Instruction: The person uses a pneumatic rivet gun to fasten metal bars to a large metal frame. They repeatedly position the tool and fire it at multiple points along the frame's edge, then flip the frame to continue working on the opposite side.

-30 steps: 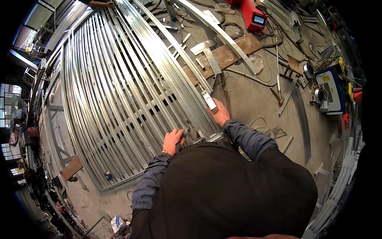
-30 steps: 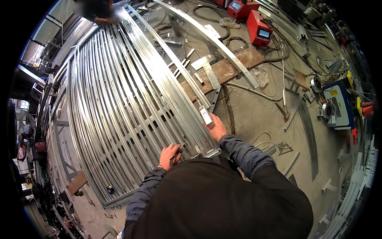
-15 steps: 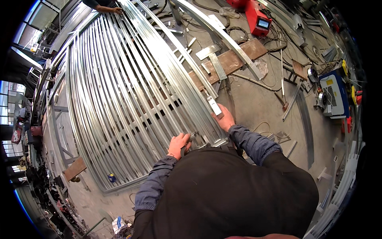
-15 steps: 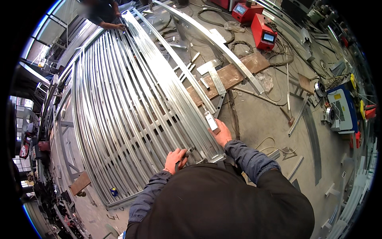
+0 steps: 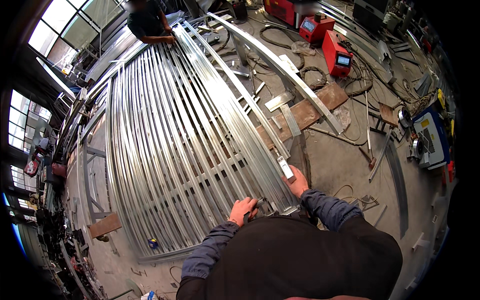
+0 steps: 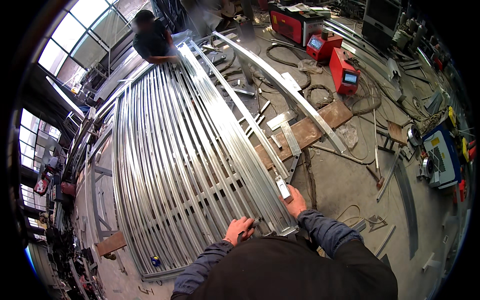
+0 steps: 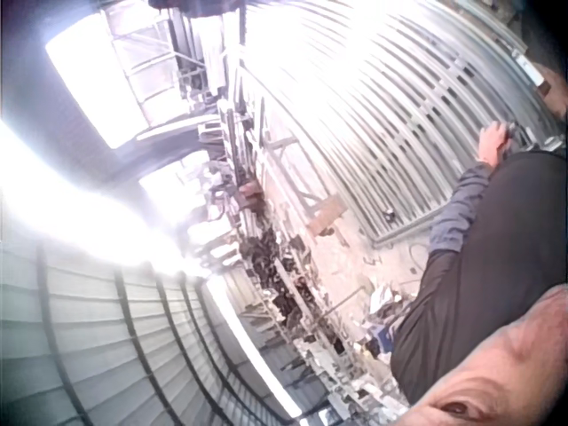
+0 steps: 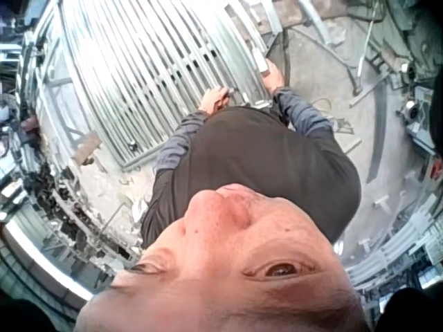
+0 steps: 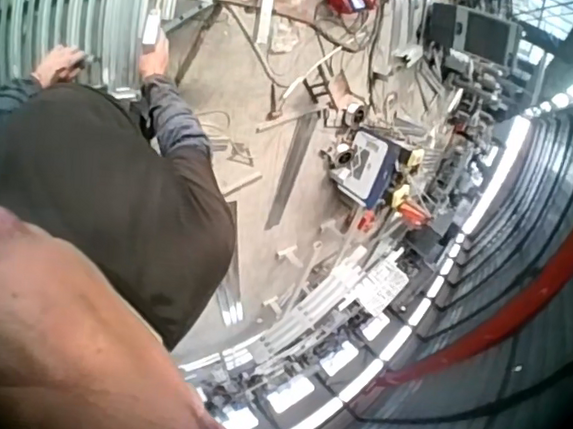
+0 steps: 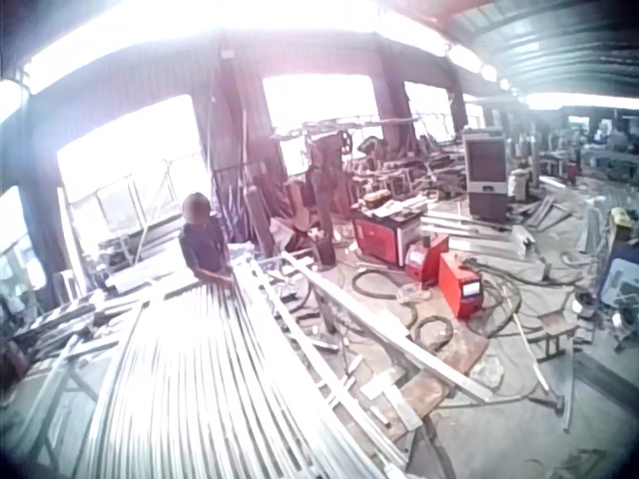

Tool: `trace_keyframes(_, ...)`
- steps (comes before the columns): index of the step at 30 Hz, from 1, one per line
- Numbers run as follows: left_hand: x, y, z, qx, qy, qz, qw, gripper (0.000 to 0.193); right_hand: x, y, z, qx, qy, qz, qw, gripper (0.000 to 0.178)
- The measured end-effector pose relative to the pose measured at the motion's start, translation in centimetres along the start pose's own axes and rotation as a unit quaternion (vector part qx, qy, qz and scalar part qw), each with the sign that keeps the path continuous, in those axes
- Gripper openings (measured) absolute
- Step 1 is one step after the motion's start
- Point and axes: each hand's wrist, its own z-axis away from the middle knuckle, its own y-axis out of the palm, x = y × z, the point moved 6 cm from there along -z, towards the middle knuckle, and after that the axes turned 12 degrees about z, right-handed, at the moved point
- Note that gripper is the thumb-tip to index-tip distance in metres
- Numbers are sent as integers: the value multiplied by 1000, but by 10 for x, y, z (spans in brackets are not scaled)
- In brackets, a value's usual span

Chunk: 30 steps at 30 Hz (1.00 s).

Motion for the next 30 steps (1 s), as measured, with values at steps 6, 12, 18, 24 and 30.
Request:
trace_keyframes(6,1,1,-2,-8,8,0,1000,33,4,-4,0,2,4,-6,1000,66)
trace_keyframes(12,0,0,-4,6,2,-1,1000,33,-2,-1,0,6,6,-2,1000,67)
trace_keyframes(18,1,3,-10,34,-6,-12,999,32,-3,0,1,9,6,-6,1000,69)
trace_keyframes(24,7,13,-18,51,-1,-56,997,30,-4,1,1,2,-1,-6,1000,69)
trace_keyframes(30,12,22,-27,76,-12,-80,994,27,2,-4,0,-1,-11,-10,1000,66)
